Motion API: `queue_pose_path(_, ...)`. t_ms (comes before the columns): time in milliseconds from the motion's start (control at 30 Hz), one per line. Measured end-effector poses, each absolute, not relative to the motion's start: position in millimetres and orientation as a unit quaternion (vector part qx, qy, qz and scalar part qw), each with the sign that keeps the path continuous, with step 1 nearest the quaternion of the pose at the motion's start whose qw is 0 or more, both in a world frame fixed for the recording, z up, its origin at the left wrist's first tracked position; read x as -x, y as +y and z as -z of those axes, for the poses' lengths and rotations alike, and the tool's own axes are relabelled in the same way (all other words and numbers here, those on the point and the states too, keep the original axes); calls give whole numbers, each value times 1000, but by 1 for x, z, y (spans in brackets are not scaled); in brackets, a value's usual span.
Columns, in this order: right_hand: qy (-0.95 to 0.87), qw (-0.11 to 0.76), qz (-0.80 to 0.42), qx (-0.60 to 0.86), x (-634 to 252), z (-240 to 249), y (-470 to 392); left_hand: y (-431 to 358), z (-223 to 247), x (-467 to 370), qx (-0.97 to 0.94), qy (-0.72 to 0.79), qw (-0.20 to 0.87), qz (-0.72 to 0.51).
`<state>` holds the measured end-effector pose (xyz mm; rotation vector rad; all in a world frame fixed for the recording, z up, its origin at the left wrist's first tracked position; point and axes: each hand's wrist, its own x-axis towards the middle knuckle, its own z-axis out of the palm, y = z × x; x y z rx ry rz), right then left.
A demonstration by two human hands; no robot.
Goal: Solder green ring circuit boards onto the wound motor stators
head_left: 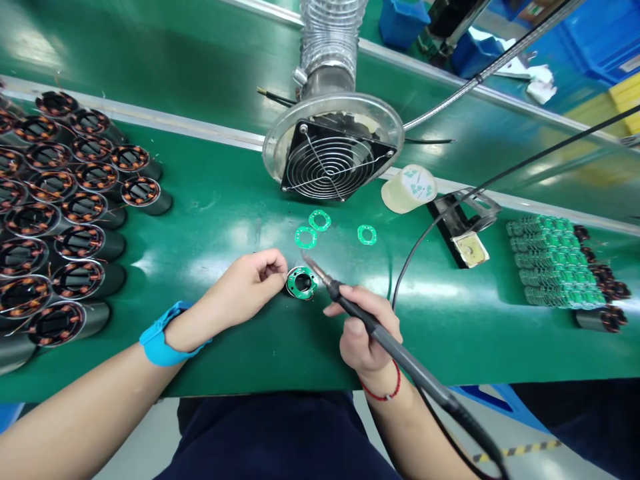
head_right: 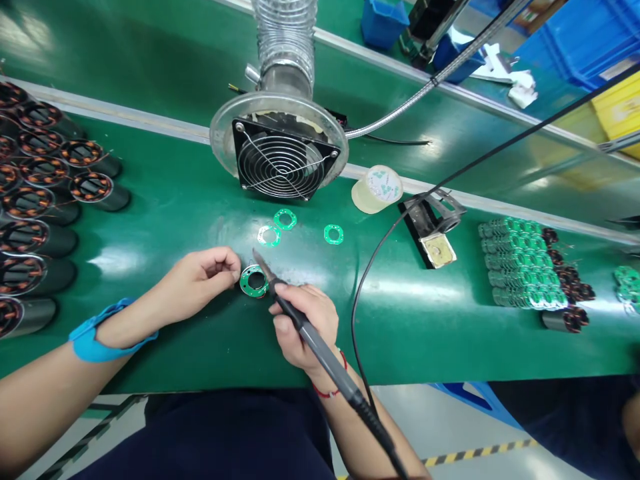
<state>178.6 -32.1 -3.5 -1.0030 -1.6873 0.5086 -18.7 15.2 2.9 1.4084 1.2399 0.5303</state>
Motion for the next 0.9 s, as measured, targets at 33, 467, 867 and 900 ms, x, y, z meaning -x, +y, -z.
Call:
queue_pose_path(33, -705, 537, -214, 411, -179, 3, -33, 15, -3, 19, -599, 529, 558, -224)
queue_pose_path(467, -702, 530, -236, 413, -180, 8, -30, 15, -3, 18, -613, 536, 536, -221)
queue_pose_path(867, -778, 313, -312, 447, -175, 12, -15, 14, -3, 23, -603, 539, 551, -206)
queue_pose_path(900, -780, 312, -313, 443, -174, 14, -15, 13, -4, 26, -592, 541, 565, -196)
